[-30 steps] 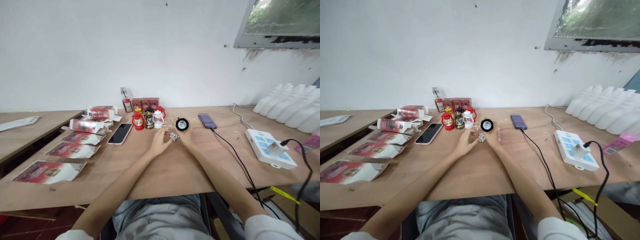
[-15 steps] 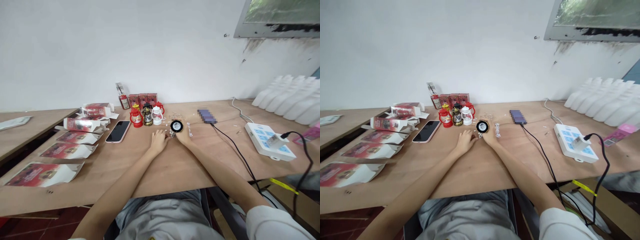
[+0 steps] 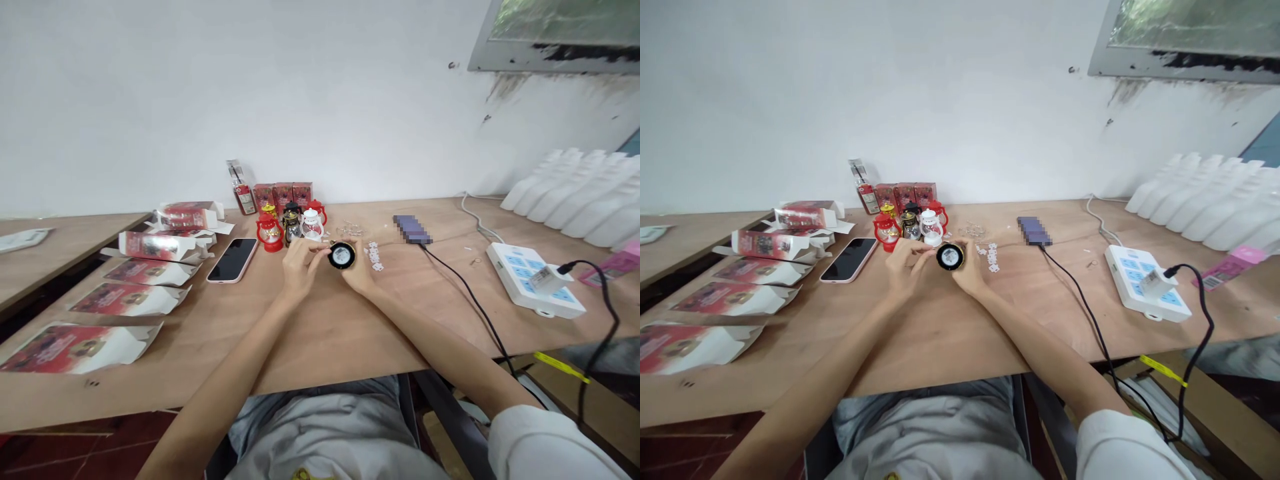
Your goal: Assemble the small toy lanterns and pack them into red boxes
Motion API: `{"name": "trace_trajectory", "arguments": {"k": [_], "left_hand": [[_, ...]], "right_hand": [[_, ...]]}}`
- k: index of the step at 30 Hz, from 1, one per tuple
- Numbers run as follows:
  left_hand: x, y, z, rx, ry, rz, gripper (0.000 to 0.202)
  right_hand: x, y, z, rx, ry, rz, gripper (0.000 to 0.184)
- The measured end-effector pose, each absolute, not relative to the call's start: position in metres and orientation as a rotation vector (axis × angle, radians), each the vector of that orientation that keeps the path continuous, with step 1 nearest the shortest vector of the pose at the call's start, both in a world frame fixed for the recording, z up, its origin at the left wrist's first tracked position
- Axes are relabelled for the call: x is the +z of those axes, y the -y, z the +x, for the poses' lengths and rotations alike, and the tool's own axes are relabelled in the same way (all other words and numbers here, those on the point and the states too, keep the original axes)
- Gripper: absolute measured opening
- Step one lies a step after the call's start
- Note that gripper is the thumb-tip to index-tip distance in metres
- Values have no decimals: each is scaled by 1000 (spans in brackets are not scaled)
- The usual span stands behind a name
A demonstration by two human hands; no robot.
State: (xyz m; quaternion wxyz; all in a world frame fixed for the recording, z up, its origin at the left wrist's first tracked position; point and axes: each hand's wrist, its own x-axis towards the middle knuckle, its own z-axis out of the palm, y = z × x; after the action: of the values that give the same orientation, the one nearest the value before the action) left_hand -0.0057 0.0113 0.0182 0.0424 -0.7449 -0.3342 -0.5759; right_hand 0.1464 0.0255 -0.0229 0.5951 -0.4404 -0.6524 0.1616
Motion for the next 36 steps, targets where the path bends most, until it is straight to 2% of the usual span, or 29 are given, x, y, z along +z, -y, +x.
{"name": "trace_trajectory", "arguments": {"k": [7, 15, 22, 29, 33, 36], "left_hand": [[20, -12, -8, -1582, 642, -2410, 17], [15, -14, -9, -1286, 654, -2336, 25], [17, -15, -8, -1263, 728, -2363, 21], [7, -23, -9, -1521, 1116, -2419, 17], [-8, -32, -7, -1071, 1315, -2674, 13], [-15, -35, 1, -773, 1393, -2761, 18]], "right_hand": [[-30, -25, 140, 440, 1511, -937, 39], [-32, -27, 141, 428, 1496, -912, 38], [-31, -27, 142, 406, 1505, -985, 37], [-31, -42, 156, 343, 1354, -1029, 40], [-35, -55, 168, 298, 1165, -1092, 41], [-38, -60, 171, 276, 1133, -1114, 40]]}}
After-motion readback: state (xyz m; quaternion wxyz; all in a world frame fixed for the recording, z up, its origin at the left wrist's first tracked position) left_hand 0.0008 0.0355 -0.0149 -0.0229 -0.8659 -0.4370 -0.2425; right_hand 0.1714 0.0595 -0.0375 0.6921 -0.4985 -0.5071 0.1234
